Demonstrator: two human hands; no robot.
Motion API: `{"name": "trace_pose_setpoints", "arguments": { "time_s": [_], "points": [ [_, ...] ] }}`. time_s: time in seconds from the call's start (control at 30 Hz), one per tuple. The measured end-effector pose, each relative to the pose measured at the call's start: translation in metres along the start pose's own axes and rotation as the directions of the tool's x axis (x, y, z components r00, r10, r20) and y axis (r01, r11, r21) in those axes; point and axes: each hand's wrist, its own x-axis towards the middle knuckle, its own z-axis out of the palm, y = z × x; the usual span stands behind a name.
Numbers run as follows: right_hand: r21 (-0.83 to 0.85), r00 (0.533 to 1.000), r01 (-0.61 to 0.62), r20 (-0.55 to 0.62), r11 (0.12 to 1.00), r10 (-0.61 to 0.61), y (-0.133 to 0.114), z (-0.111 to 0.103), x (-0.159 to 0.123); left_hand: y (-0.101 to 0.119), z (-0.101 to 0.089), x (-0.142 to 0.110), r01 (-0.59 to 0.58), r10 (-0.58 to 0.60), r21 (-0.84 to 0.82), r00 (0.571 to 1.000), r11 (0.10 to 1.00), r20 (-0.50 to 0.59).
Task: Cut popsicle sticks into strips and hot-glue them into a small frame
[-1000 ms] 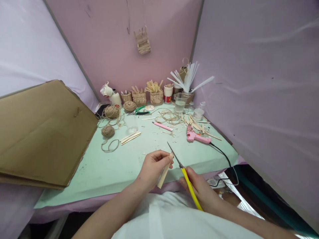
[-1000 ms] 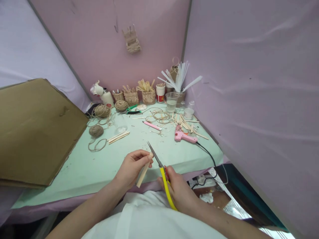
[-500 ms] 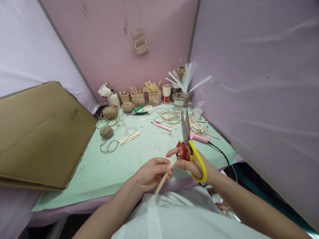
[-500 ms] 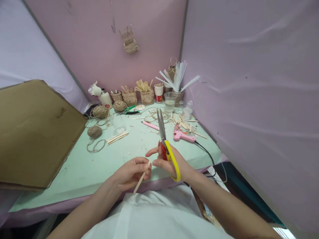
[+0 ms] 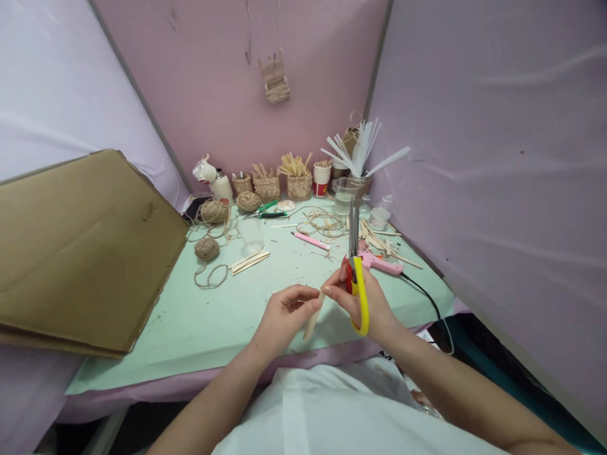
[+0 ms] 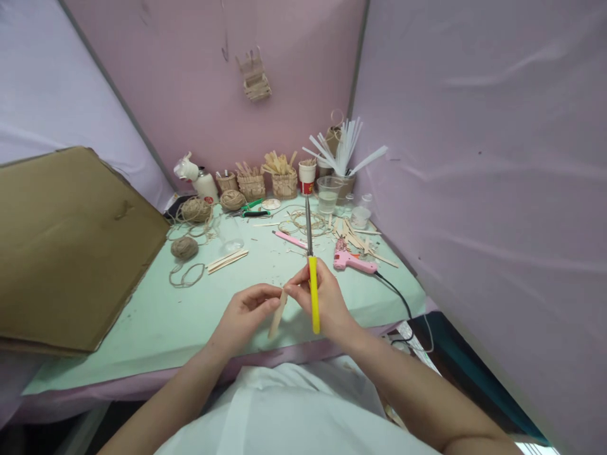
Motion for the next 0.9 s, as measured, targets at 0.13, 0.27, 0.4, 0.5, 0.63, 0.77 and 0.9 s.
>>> {"name": "trace_pose_setpoints", "arguments": {
  "time_s": [0.13, 0.27, 0.4, 0.5, 0.63, 0.77, 0.9],
  "points": [
    [-0.031, 0.998, -0.008, -0.065, 1.000, 0.006, 0.005, 0.006, -0.002, 0.000, 0.009, -0.001, -0.030, 0.051, 0.149, 0.989, 0.988, -0.137],
    [-0.023, 0.997, -0.023, -0.076, 0.999, 0.021, 0.007, 0.010, -0.004, 0.000, 0.012, 0.000, -0.045, 0.075, 0.179, 0.984, 0.983, -0.161],
    [-0.089, 0.997, -0.047, 0.053, 0.995, 0.052, 0.005, 0.002, -0.009, 0.001, 0.007, -0.002, -0.067, 0.093, 0.138, 0.976, 0.988, -0.197],
    [-0.206, 0.968, -0.055, 0.229, 0.977, 0.103, 0.004, -0.006, -0.019, 0.002, 0.002, -0.004, -0.089, 0.102, 0.059, 0.957, 0.994, -0.271],
    [-0.324, 0.925, -0.052, 0.340, 0.945, 0.168, 0.009, -0.012, -0.033, 0.002, -0.002, -0.005, -0.130, 0.115, -0.026, 0.939, 0.991, -0.324],
    [-0.334, 0.908, -0.042, 0.380, 0.942, 0.175, 0.015, -0.010, -0.041, 0.000, -0.001, -0.005, -0.140, 0.102, -0.091, 0.937, 0.986, -0.335],
    [-0.286, 0.893, -0.082, 0.403, 0.955, 0.198, 0.013, -0.007, -0.043, -0.003, 0.001, -0.005, -0.127, 0.075, -0.134, 0.939, 0.983, -0.336]
  ]
}}
